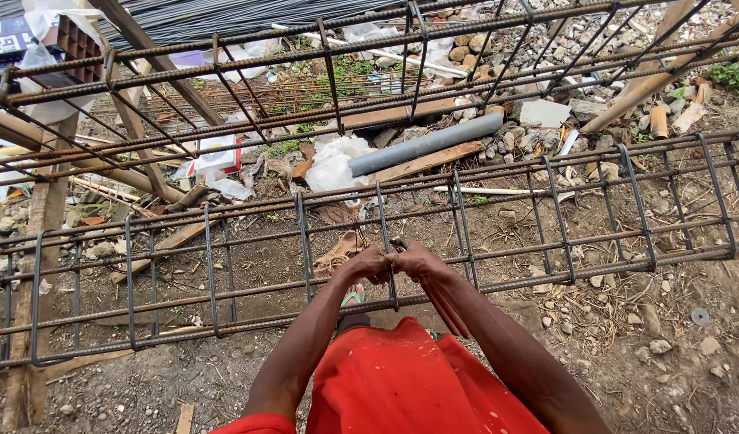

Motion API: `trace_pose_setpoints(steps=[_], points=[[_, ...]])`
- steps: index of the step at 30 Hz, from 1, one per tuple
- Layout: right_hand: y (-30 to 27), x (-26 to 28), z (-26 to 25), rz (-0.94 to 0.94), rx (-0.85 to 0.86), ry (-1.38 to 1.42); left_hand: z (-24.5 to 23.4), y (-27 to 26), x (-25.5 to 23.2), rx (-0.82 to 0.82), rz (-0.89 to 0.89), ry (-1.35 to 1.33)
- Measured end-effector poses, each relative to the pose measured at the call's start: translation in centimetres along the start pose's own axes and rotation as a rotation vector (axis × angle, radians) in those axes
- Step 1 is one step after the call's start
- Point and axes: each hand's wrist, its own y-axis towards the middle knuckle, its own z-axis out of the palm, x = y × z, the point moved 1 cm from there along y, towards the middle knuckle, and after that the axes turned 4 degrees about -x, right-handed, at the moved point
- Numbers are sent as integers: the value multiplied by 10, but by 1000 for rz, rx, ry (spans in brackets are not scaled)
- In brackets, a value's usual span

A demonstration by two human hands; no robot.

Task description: The person ties a rebar mesh grid using a wire twister tool. They repeatedly wrap wire around intersections of the steel bars and twist it to secure the structure.

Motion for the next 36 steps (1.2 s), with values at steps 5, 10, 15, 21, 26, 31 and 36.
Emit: trace_pose_setpoints(steps=[5, 10, 15, 21, 26, 31, 36], points=[[-13, 6, -1, 25, -26, -11, 3, 43, 35, 36, -31, -31], [-7, -1, 0, 19, -74, 2, -4, -2, -4, 73, -55, -181], [-6, -3, 4, 70, -77, -7, -9, 4, -2, 177, -3, -55], [-24, 8, 0, 79, -72, 148, 6, 5, 11, 101, 286, 500], [-2, -10, -3, 77, -20, 159, 12, -8, 21, -38, 311, 656], [-15, 3, 1, 42, -35, 128, 19, -48, -14, -234, 494, 1004], [3, -14, 4, 18, -53, 117, 33, -37, -26, -201, 379, 1478]])
